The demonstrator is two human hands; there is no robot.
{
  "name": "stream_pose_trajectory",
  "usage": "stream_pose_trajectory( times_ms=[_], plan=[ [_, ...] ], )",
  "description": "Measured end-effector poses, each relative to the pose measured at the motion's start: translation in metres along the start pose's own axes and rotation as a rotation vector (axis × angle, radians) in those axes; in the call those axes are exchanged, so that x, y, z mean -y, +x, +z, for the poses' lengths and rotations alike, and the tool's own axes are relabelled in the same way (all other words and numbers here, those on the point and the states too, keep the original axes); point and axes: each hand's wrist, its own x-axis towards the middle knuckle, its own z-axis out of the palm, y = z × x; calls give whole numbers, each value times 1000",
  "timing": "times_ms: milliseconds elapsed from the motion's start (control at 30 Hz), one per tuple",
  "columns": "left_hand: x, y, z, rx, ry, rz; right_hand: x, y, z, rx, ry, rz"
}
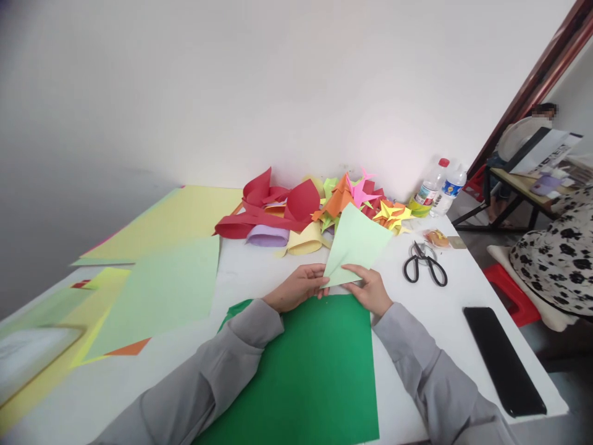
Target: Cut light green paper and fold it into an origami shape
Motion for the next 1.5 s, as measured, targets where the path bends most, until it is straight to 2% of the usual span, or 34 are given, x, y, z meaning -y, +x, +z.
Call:
stream_pose_trajectory(
  times_ms=[200,267,333,400,467,533,633,733,767,800,900,1000,1100,1200,1300,1400,1500],
  plan=[
    [1,1,-2,-29,22,-28,-4,0,-5,7,11,52],
    [0,0,0,-49,13,-47,-4,-1,-6,-37,-7,77],
    [-2,-1,1,-66,-20,-58,-3,0,-5,-147,22,84],
    [-5,-2,1,-74,-83,-59,0,1,-3,-243,176,80],
    [-8,-2,1,-68,-144,-46,4,2,0,-256,326,99],
    [-9,-3,-1,-65,-171,-50,7,2,3,-278,367,132],
    [-9,-2,-4,-77,-146,-79,5,-6,5,-289,270,122],
    [-9,-2,-4,-84,-101,-97,0,-16,2,-322,-37,80],
    [-9,-3,-4,-80,-90,-100,-1,-17,1,-290,-111,61],
    [-10,-3,-4,-70,-80,-103,-1,-18,0,-195,-150,57],
    [-10,-4,-5,-19,-35,-118,5,-14,-3,6,-114,21],
    [-9,-5,-5,31,26,-109,13,-9,-3,37,-28,39],
    [-10,-6,-4,56,84,-66,19,-6,1,-36,13,129],
    [-11,-6,1,65,143,-58,21,-5,6,-174,80,274],
    [-11,-5,5,42,182,-67,22,-3,11,-255,172,401],
    [-9,-4,9,-18,199,-61,23,0,17,-310,239,432],
    [-10,-4,10,-44,184,-63,27,4,21,-403,360,401]
  ],
)
